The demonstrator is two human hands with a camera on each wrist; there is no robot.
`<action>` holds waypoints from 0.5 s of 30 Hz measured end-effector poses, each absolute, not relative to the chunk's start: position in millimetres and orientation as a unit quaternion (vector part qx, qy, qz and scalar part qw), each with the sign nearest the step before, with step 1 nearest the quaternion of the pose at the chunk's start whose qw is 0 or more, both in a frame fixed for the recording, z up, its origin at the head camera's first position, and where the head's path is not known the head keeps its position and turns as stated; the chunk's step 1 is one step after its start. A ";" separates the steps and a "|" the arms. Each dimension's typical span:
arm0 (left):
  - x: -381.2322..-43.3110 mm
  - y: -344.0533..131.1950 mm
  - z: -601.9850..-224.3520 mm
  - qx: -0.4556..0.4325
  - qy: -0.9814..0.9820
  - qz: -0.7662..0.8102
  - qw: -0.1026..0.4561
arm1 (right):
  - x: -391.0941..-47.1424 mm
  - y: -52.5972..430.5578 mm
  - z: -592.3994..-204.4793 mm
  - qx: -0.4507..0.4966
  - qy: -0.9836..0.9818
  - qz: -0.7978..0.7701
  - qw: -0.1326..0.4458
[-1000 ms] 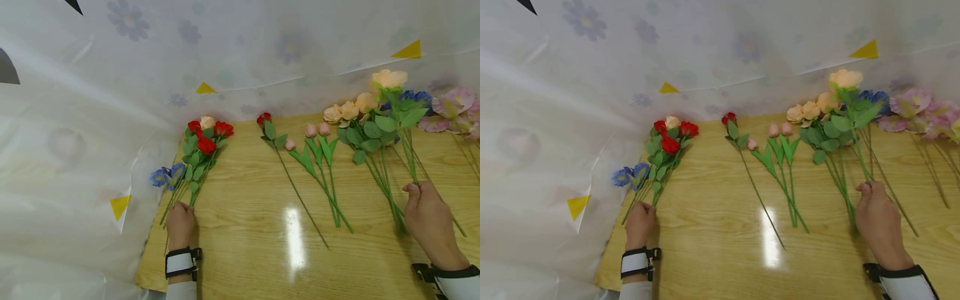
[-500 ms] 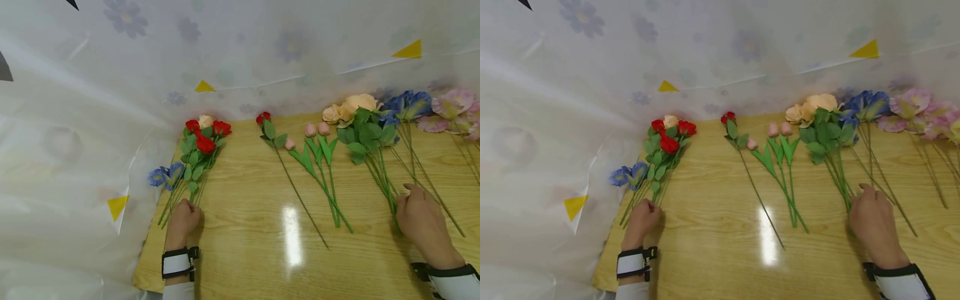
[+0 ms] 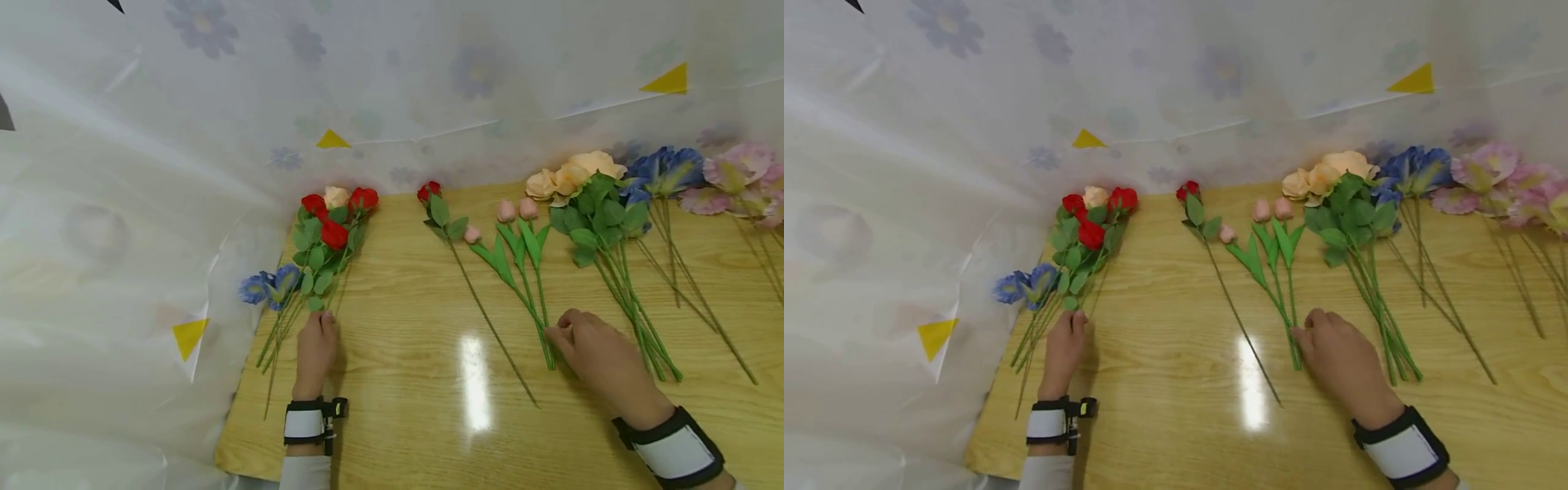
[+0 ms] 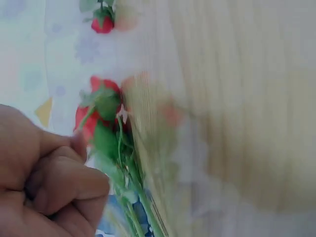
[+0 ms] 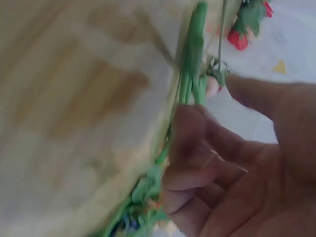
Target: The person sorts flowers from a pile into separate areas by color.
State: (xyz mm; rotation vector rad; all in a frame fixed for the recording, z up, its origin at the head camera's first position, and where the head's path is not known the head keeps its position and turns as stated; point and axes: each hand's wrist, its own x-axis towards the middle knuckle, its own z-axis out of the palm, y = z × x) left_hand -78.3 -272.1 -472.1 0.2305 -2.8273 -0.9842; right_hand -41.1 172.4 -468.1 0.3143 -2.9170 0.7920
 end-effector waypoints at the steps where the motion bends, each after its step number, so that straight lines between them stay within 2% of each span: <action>1: -78.9 -269.8 -473.2 0.076 -0.937 -0.329 0.084 | -41.0 168.2 -469.5 0.098 -0.959 0.264 0.014; 3: -79.0 -265.2 -475.3 0.075 -0.934 -0.332 0.111 | -40.5 162.8 -472.2 0.089 -0.960 0.262 -0.038; 5: -78.9 -261.6 -476.8 0.067 -0.929 -0.339 0.132 | -40.5 159.7 -474.8 0.088 -0.961 0.257 -0.053; 15: -73.3 -248.3 -473.6 0.022 -0.891 -0.398 0.216 | -39.0 164.5 -473.5 0.109 -0.947 0.301 0.012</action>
